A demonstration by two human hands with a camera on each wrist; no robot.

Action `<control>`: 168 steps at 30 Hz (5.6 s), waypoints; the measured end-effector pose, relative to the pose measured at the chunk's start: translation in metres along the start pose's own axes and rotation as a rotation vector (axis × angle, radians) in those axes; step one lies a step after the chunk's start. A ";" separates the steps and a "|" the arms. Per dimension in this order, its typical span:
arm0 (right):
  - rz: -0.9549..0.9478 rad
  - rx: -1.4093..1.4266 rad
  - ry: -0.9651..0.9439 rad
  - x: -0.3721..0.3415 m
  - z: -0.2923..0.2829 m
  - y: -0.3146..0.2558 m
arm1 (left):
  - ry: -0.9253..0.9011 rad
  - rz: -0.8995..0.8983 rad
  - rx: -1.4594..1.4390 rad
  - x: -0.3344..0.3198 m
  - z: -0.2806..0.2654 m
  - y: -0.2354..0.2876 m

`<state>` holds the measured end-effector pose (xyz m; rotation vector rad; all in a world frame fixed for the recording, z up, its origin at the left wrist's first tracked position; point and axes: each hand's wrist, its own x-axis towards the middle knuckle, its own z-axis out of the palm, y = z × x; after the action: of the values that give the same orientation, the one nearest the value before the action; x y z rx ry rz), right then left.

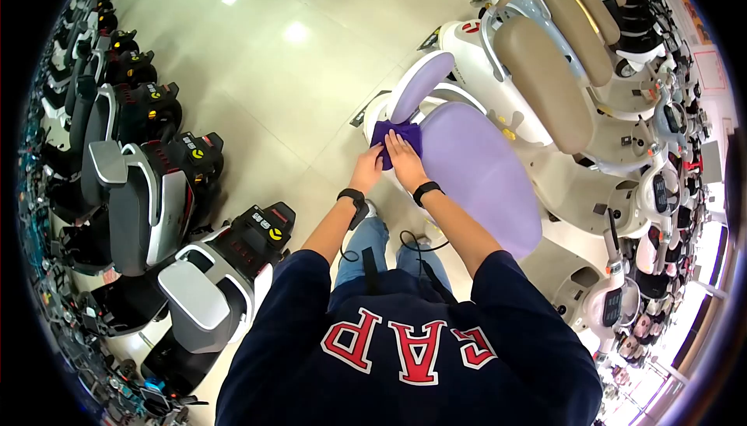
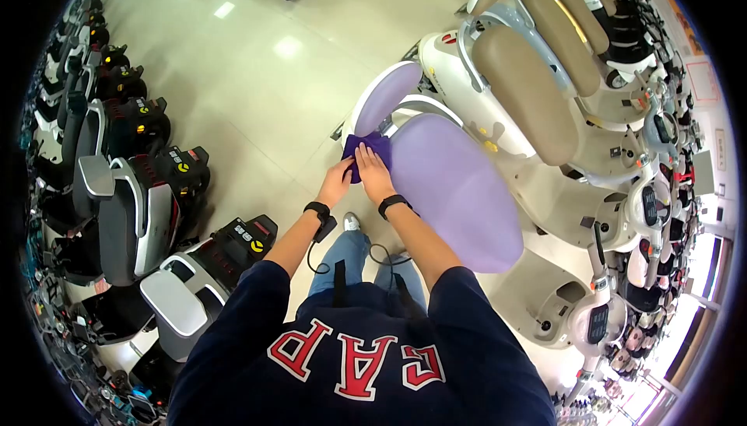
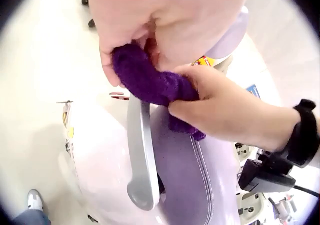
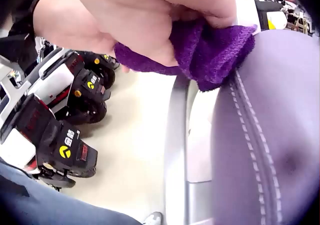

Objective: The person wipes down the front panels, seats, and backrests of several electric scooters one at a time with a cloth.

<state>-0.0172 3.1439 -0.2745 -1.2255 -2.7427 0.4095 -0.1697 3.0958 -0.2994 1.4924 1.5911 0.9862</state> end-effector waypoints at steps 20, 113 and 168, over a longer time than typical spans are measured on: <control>-0.072 0.202 -0.116 -0.036 0.006 -0.016 | -0.231 -0.218 -0.120 -0.041 0.017 -0.017; 1.440 0.522 0.876 0.120 -0.172 -0.160 | -1.617 1.510 0.298 0.268 -0.112 0.216; 2.059 0.625 1.389 0.279 -0.199 0.149 | -2.078 1.738 0.252 0.522 0.157 0.273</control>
<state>-0.0558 3.4868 -0.1297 -2.1231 0.2753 0.2007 0.0593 3.6337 -0.1264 2.2569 -1.2849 -0.4945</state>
